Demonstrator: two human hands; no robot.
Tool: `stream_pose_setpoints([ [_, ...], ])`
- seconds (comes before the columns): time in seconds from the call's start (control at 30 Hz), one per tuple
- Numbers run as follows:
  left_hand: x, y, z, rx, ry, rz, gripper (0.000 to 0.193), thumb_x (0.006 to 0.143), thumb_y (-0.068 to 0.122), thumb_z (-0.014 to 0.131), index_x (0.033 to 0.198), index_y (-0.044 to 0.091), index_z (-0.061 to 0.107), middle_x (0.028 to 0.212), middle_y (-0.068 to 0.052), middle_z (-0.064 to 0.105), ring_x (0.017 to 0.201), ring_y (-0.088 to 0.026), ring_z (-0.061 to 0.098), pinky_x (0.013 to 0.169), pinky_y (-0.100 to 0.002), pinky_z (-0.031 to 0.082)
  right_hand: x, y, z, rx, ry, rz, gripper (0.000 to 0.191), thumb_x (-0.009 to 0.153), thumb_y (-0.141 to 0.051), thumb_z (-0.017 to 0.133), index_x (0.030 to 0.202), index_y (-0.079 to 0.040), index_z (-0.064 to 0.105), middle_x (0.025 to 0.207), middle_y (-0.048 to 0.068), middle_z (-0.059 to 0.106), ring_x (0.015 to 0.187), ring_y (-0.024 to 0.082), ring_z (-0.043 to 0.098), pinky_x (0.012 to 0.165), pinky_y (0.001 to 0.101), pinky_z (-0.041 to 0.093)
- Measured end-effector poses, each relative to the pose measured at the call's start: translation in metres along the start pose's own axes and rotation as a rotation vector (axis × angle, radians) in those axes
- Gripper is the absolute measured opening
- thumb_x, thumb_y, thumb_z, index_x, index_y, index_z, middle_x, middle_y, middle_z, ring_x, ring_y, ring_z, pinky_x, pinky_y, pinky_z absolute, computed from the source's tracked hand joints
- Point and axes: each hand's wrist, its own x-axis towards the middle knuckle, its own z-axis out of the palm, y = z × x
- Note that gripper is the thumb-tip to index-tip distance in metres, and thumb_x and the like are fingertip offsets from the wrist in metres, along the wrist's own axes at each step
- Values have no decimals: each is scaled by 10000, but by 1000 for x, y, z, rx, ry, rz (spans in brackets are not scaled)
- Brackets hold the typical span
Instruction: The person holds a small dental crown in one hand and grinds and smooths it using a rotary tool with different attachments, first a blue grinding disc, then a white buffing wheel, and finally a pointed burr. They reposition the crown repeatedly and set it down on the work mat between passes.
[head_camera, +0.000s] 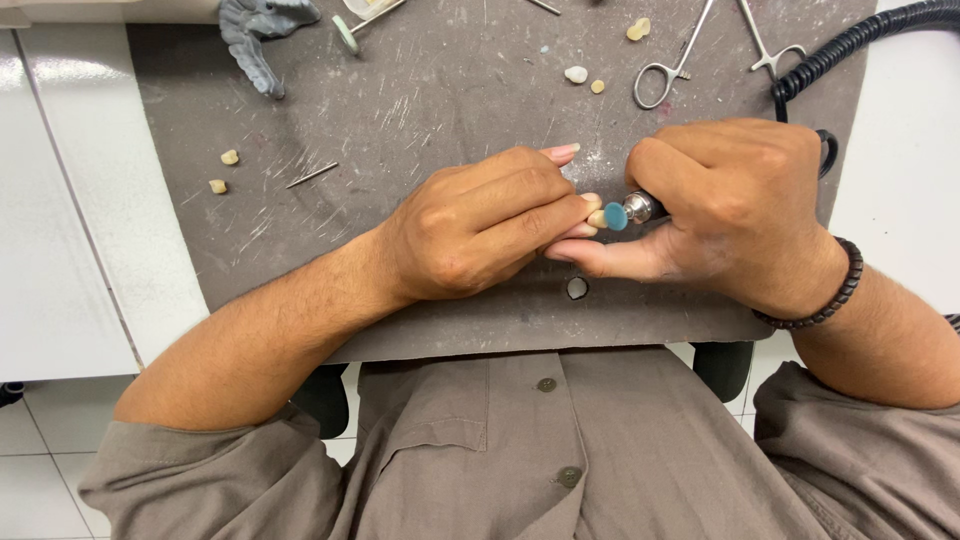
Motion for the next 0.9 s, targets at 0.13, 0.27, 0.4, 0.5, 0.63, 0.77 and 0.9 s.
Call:
stream_pose_setpoints([
  [0.13, 3, -1, -1, -26, 14, -2, 249, 1014, -51, 756, 1239, -77, 653, 1077, -124, 665, 1008, -268, 710, 1101, -425, 606, -1, 2, 0, 17, 19, -51, 614, 763, -501, 921, 612, -81, 500, 542, 51, 472, 462, 224, 471, 456, 351, 358],
  [0.27, 4, 0, -3, -87, 74, -55, 274, 955, -53, 781, 1194, -73, 649, 1064, -151, 684, 966, -290, 713, 1034, -434, 604, -4, 9, -10, 133, 97, -91, 507, 769, -380, 928, 667, -57, 551, 573, 63, 512, 496, 241, 505, 485, 358, 382],
  [0.4, 3, 0, -1, -152, 138, -192, 266, 1017, -27, 815, 1251, -18, 687, 1104, -100, 706, 1016, -244, 730, 1058, -373, 632, -6, 10, -12, 181, 149, -168, 232, 784, -99, 898, 843, -4, 695, 572, 52, 563, 479, 195, 550, 462, 325, 419],
  [0.5, 1, -1, 1, -149, 148, -198, 249, 1005, -18, 819, 1223, -16, 699, 1116, -114, 718, 1025, -242, 738, 1050, -368, 628, -2, 11, -9, 150, 151, -239, 237, 855, -46, 873, 1027, 19, 723, 620, 54, 593, 495, 166, 527, 471, 301, 385],
  [0.63, -1, -2, 2, -146, 153, -209, 252, 1002, -24, 827, 1220, -17, 702, 1113, -115, 721, 1017, -243, 742, 1032, -354, 633, 1, 11, -7, 180, 143, -238, 213, 891, -43, 849, 1058, 14, 730, 625, 56, 598, 505, 172, 540, 477, 311, 381],
  [0.77, 0, -2, 3, -157, 151, -207, 245, 981, -9, 853, 1177, -15, 707, 1102, -124, 721, 1013, -255, 741, 1028, -362, 630, 4, 10, -7, 220, 141, -243, 199, 902, -32, 857, 1050, 15, 732, 619, 56, 607, 492, 165, 537, 461, 309, 376],
  [0.9, 0, 0, 2, -185, 122, -241, 223, 952, 7, 866, 1122, -7, 722, 1063, -124, 722, 989, -253, 739, 1024, -360, 637, 6, 8, -8, 243, 126, -240, 184, 909, -26, 854, 1049, 11, 742, 618, 62, 612, 485, 166, 534, 458, 312, 378],
])
